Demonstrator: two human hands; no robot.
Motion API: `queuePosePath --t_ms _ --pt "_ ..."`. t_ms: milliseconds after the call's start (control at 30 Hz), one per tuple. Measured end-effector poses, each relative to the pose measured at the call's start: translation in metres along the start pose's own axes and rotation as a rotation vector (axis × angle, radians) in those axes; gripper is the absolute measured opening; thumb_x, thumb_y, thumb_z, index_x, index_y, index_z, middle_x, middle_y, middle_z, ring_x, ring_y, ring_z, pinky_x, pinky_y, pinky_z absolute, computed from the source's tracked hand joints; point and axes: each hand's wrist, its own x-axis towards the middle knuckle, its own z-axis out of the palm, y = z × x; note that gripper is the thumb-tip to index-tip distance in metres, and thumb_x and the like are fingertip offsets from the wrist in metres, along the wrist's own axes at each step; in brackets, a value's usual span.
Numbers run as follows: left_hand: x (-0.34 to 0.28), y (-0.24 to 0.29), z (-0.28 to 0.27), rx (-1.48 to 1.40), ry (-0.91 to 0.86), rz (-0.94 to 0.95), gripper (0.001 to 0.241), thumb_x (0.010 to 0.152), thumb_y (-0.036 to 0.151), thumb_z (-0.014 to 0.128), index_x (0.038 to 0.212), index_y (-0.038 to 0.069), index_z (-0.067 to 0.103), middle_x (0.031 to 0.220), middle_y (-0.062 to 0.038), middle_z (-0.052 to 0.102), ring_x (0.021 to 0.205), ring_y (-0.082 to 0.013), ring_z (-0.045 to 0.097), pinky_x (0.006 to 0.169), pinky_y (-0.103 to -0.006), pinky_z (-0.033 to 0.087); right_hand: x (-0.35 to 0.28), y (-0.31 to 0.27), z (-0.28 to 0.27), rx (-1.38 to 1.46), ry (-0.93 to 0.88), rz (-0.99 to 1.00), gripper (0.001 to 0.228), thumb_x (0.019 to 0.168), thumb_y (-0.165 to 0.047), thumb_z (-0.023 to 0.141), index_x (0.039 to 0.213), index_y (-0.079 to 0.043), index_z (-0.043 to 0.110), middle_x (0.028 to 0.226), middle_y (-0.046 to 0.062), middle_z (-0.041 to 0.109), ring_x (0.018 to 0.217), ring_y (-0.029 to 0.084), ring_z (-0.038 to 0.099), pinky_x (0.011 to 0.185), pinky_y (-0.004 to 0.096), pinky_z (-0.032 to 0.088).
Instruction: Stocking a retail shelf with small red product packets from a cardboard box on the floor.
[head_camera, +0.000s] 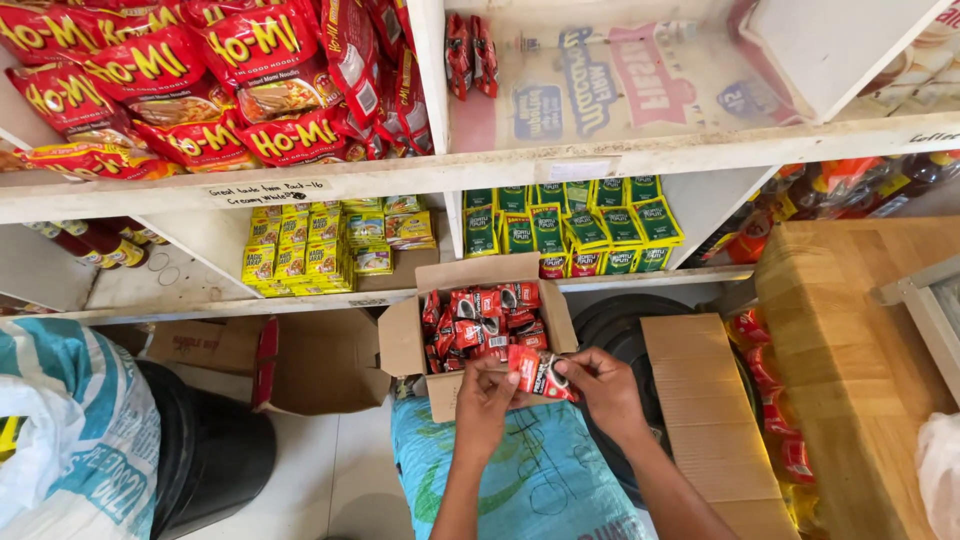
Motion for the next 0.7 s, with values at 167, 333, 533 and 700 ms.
queuePosePath --t_ms 167,333,533,700 --pt "-0.005 -0.018 0.003 -0.189 0.049 -0.178 0.022 0.096 0.025 0.068 0.097 0.003 0.064 0.093 -0.006 0.074 0.084 -0.0161 0.071 0.079 -0.0356 0.059 -0.008 -0.001 0.017 0.227 0.118 -0.167 0.013 0.092 -0.012 0.075 0.095 0.0 0.075 0.085 0.001 0.075 0.074 0.004 0.061 0.067 0.022 0.052" --pt "-0.003 -0.033 0.003 -0.333 0.07 -0.103 0.022 0.098 0.027 0.07 0.097 0.005 0.066 0.098 -0.006 0.073 0.089 -0.0148 0.068 0.083 -0.0352 0.056 -0.015 -0.004 0.024 0.173 0.09 -0.171 0.016 0.092 -0.012 0.075 0.1 0.001 0.075 0.089 0.004 0.075 0.076 0.005 0.062 0.069 0.024 0.054" --pt "-0.008 0.008 0.02 -0.423 0.16 -0.094 0.018 0.096 0.029 0.067 0.102 0.011 0.066 0.098 -0.005 0.073 0.088 -0.014 0.069 0.078 -0.0339 0.055 -0.02 -0.018 0.025 0.224 -0.022 -0.178 0.015 0.09 -0.014 0.074 0.095 0.001 0.071 0.094 0.005 0.076 0.074 0.009 0.068 0.067 0.027 0.058" --pt "-0.001 0.016 0.007 -0.21 0.088 -0.103 0.017 0.094 0.028 0.062 0.102 0.014 0.068 0.089 -0.003 0.074 0.078 -0.0102 0.068 0.068 -0.0289 0.056 -0.012 -0.005 0.013 -0.009 -0.161 -0.158 0.014 0.091 -0.012 0.077 0.09 0.002 0.072 0.086 0.008 0.074 0.074 0.009 0.062 0.067 0.027 0.053"
